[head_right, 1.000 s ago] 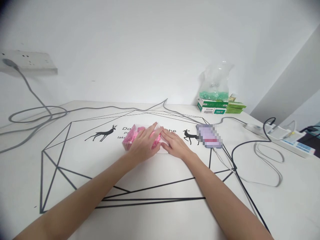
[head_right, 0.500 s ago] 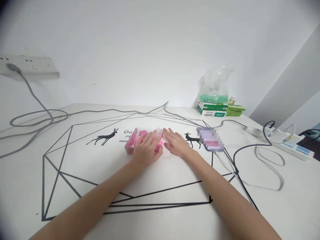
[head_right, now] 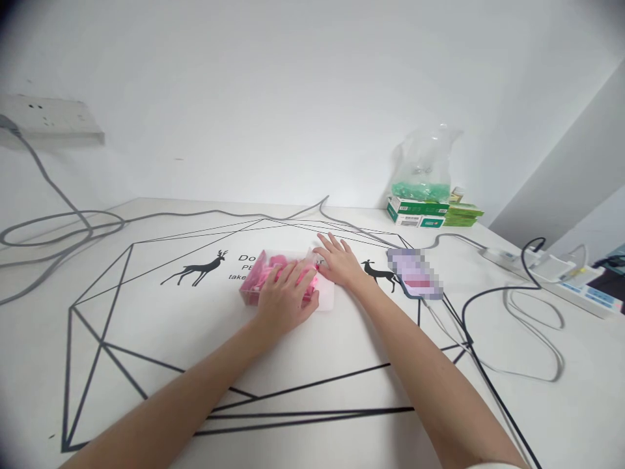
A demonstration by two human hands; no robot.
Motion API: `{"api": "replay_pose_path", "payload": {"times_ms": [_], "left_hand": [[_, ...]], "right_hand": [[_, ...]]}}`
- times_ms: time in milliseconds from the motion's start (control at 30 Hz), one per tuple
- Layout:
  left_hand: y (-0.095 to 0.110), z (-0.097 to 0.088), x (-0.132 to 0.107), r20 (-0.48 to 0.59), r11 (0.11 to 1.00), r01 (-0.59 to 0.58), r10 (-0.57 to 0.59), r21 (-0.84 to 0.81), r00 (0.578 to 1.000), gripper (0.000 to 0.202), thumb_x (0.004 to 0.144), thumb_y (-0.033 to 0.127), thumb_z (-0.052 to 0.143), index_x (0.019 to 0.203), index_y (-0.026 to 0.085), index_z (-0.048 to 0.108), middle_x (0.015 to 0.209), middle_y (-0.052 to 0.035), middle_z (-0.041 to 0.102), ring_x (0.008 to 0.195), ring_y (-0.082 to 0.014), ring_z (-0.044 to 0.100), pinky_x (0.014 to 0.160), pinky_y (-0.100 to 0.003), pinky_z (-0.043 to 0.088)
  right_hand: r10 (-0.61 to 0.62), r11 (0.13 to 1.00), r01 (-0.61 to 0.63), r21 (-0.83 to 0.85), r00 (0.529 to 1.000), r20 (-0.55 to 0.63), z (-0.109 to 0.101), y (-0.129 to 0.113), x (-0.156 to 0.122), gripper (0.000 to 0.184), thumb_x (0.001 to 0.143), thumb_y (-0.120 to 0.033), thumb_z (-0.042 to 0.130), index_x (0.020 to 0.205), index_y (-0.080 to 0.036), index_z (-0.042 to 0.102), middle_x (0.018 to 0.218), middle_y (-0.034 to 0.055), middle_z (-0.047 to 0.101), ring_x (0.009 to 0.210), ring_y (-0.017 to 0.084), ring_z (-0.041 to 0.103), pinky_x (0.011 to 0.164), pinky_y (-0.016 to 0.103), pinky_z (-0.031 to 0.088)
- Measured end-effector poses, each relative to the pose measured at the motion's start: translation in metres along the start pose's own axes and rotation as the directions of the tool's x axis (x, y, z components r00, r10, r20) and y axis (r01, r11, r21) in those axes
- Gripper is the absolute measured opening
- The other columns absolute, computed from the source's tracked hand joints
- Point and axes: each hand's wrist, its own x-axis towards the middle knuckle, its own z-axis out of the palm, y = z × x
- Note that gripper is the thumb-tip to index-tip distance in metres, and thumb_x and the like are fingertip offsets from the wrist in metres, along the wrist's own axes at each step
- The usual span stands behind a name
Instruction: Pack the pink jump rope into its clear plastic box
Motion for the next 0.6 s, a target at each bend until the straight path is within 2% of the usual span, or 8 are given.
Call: {"api": "replay_pose_path", "payload": {"times_ms": [133,267,433,600], "left_hand": [[0.0,0.002,0.0,-0.007,1.0,-0.002,0.002,-0.006,1.0,0.035,0.09,0.029,0.052,0.122,0.019,0.063,0.136,-0.0092,0.06,0.122,-0.0306,0.056,0.106,-0.052,0.039],[0.001,0.002,0.0,-0.02,1.0,-0.009,0.009,-0.013,1.0,0.037,0.09,0.03,0.053,0.123,0.019,0.062,0.135,-0.0098,0.06,0.121,-0.031,0.057,0.105,-0.052,0.04],[0.001,0.0,0.001,-0.021,1.0,-0.023,0.023,-0.004,1.0,0.035,0.094,0.034,0.049,0.121,0.017,0.063,0.132,-0.0111,0.062,0.12,-0.0309,0.057,0.104,-0.052,0.04],[0.0,-0.001,0.001,-0.015,0.998,-0.057,0.057,0.0,0.998,0.041,0.094,0.033,0.049,0.13,0.016,0.057,0.137,-0.0129,0.058,0.121,-0.0302,0.057,0.101,-0.049,0.043]], "right_hand": [[0.053,0.994,-0.064,-0.085,0.991,-0.119,-0.003,-0.012,-0.016,0.033,0.091,-0.032,0.055,0.122,-0.023,0.062,0.155,0.0084,0.039,0.143,0.032,0.033,0.116,0.057,0.022],[0.129,0.988,-0.138,-0.063,0.982,-0.135,-0.007,-0.03,-0.034,0.035,0.093,-0.033,0.051,0.126,-0.023,0.061,0.152,0.0088,0.043,0.138,0.03,0.042,0.115,0.058,0.023],[0.181,0.982,-0.176,0.068,0.981,-0.069,-0.009,-0.042,-0.052,0.043,0.096,-0.03,0.043,0.137,-0.023,0.053,0.154,0.0064,0.04,0.142,0.029,0.037,0.115,0.059,0.023],[0.092,0.954,-0.093,0.284,0.996,0.015,-0.008,-0.037,-0.057,0.049,0.098,-0.026,0.034,0.146,-0.024,0.042,0.151,0.0051,0.044,0.145,0.026,0.032,0.117,0.06,0.017]]}}
